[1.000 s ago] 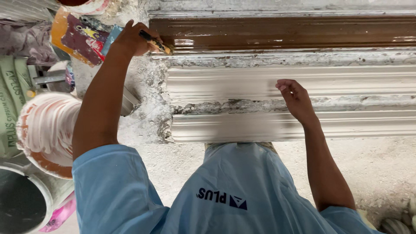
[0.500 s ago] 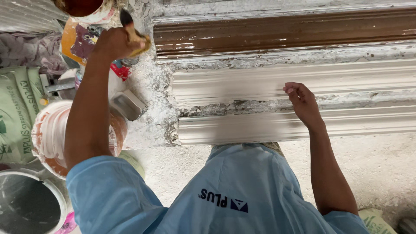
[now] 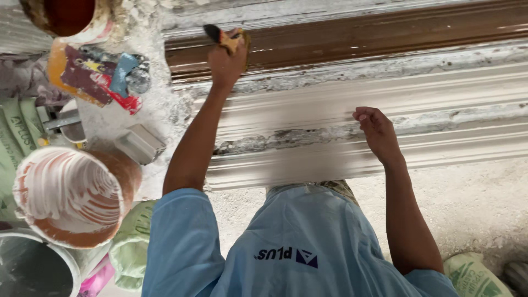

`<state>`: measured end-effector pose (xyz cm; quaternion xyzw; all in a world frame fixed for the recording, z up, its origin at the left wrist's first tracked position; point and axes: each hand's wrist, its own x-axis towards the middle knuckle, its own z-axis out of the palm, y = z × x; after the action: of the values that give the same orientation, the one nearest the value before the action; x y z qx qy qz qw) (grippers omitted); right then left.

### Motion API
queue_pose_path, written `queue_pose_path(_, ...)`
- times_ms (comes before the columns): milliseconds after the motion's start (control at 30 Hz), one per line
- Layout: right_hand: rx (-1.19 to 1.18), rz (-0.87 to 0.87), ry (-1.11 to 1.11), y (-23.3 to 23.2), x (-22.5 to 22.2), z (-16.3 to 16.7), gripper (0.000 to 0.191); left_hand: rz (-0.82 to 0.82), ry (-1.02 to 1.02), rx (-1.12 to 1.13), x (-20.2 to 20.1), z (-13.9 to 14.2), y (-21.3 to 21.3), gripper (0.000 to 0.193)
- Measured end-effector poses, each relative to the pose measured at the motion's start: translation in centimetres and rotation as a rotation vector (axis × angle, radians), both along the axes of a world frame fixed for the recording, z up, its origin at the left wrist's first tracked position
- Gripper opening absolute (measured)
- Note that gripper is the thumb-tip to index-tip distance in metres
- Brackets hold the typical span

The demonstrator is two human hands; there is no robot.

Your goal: The person works on a fluted plaster mold in a casting workshop, running a small hand tool along a brown strip on the mold and brushing the surface. They then wipe their hands with a cloth, open and handle a woven powder bag, carry a plaster-covered bowl across the workshop, and scrub a red bowl with a dark tool.

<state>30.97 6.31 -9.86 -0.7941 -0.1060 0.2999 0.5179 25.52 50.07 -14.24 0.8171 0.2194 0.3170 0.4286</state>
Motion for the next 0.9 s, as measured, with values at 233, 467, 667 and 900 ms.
queue_pose_path(233,0.081,-0.04,-0.067,-10.8,3.9,-1.0,0.027,-0.054,0.035,-0.043,9.3,0.5,-12.8,0.033)
queue_pose_path(467,0.186,-0.12,-0.107,-27.3,10.7,-3.9,0.029,-0.023,0.027,0.084,19.8,-1.1,-25.4,0.031)
queue_pose_path(667,-0.127,-0.063,-0.294,-44.9,19.0,-3.0,0.024,0.105,0.081,0.155,30.2,-2.2,-41.1,0.026)
queue_pose_path(900,-0.205,-0.135,-0.337,-59.7,28.0,0.8,0.026,0.005,-0.014,0.141,41.6,-1.7,-57.5,0.029)
